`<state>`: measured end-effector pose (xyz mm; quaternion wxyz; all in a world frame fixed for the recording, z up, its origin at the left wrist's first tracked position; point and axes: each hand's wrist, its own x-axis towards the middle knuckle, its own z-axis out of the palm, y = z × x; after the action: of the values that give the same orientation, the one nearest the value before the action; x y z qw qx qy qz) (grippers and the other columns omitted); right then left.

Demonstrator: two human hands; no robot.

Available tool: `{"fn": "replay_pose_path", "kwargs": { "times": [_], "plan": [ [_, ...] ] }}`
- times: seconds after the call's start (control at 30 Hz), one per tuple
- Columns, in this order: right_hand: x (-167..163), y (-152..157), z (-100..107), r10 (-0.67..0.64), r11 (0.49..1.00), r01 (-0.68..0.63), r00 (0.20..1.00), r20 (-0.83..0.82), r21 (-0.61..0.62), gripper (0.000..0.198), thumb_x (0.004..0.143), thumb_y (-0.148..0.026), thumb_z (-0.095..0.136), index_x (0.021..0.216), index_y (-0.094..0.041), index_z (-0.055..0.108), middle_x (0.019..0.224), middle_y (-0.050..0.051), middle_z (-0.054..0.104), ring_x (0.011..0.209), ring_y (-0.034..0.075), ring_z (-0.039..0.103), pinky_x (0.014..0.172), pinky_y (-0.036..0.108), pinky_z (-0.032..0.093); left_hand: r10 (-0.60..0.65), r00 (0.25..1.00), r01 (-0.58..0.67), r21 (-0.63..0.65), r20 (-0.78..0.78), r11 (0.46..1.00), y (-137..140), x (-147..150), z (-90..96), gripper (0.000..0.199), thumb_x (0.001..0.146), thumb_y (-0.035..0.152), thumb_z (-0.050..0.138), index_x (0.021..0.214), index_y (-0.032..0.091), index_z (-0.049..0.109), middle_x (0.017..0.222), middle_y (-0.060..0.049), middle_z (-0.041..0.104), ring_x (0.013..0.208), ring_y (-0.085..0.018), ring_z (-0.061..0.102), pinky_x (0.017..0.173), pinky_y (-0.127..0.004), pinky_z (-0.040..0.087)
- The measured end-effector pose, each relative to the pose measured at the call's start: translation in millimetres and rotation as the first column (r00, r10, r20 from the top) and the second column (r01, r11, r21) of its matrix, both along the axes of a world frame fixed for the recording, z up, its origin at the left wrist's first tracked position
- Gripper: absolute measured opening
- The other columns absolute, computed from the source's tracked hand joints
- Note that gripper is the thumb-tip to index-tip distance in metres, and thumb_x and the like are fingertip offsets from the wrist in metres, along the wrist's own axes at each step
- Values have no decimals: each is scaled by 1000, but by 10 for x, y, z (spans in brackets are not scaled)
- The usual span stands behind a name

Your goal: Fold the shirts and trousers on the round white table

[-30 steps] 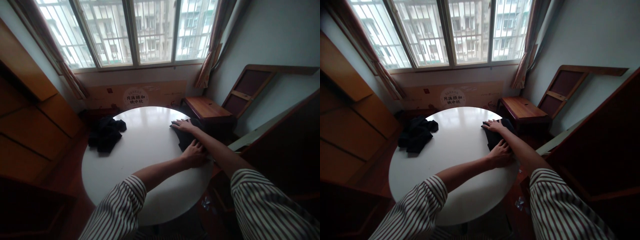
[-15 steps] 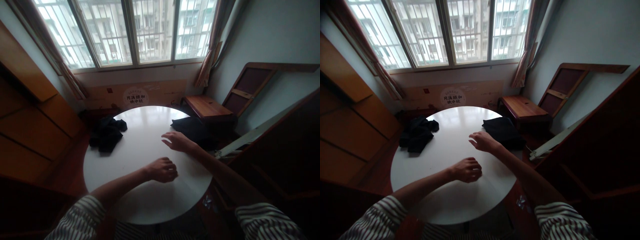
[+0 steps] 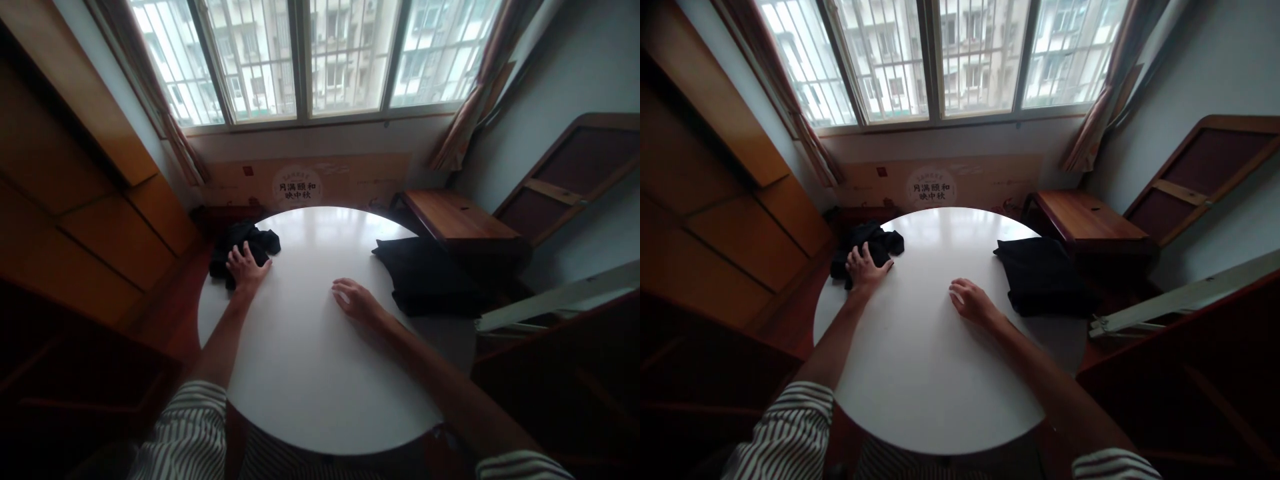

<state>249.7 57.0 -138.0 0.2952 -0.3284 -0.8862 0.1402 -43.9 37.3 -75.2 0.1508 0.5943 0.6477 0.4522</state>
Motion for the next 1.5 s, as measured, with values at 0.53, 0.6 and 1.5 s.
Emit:
{"fn": "replay_pose_path", "kwargs": {
  "times": [0.53, 0.6, 1.5],
  "plan": [
    [127, 52, -55, -76, 997, 74, 985, -154, -17, 92, 78, -34, 73, 156, -24, 24, 151, 17, 37, 140, 35, 36, 111, 54, 37, -386, 658, 617, -168, 646, 769, -41, 108, -177, 30, 61, 37, 85, 67, 15, 66, 60, 1, 60, 55, -13, 53, 52, -23, 42],
    [134, 66, -16, -122, 993, 119, 979, -166, -29, 69, 80, -31, 69, 144, -23, 46, 136, 16, 52, 128, 34, 48, 104, 51, 44, -269, 634, 502, -121, 725, 857, -20, 95, -157, 36, 65, 46, 82, 74, 15, 67, 65, 0, 64, 58, -14, 56, 55, -24, 46],
    [216, -137, 320, -284, 938, 337, 880, -382, 79, 61, 84, -51, 67, 137, -27, 50, 126, 15, 52, 116, 33, 54, 100, 51, 48, -363, 456, 717, -93, 813, 691, -57, -152, 76, 51, 68, 8, 78, 117, 20, 69, 95, -6, 75, 88, -26, 73, 72, -30, 59]
  ]
}}
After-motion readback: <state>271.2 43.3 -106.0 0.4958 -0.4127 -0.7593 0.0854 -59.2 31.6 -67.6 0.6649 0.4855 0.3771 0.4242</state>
